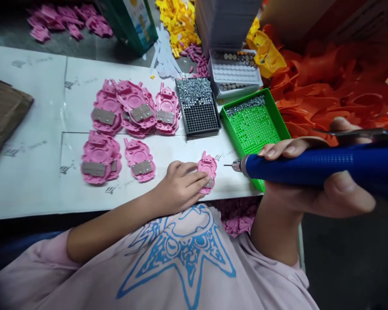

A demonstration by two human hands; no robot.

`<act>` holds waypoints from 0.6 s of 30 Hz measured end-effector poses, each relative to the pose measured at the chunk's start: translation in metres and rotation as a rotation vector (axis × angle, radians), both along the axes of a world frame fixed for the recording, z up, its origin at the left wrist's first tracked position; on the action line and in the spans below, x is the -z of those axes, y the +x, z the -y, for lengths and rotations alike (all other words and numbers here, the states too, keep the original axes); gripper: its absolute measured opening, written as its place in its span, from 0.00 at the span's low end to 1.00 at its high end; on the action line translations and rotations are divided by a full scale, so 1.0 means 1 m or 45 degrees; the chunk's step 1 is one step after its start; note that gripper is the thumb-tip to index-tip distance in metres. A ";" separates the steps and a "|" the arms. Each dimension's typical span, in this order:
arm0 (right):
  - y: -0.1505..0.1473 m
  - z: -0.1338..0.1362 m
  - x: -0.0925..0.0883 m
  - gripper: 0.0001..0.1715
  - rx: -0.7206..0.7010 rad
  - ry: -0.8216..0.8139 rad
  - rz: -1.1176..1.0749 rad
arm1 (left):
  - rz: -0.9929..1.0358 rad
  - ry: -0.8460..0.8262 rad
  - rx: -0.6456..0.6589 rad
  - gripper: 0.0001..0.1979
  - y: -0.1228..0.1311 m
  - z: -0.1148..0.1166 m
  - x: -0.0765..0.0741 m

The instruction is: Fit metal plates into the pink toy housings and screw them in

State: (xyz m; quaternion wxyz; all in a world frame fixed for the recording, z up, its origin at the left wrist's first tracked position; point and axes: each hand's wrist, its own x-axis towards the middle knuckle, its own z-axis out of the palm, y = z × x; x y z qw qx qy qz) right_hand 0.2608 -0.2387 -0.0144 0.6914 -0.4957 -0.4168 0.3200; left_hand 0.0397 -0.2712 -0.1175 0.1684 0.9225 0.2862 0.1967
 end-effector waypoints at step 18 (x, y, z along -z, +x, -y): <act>-0.020 -0.010 0.025 0.21 -0.232 0.046 -0.046 | -0.019 0.039 -0.024 0.16 0.001 0.003 0.002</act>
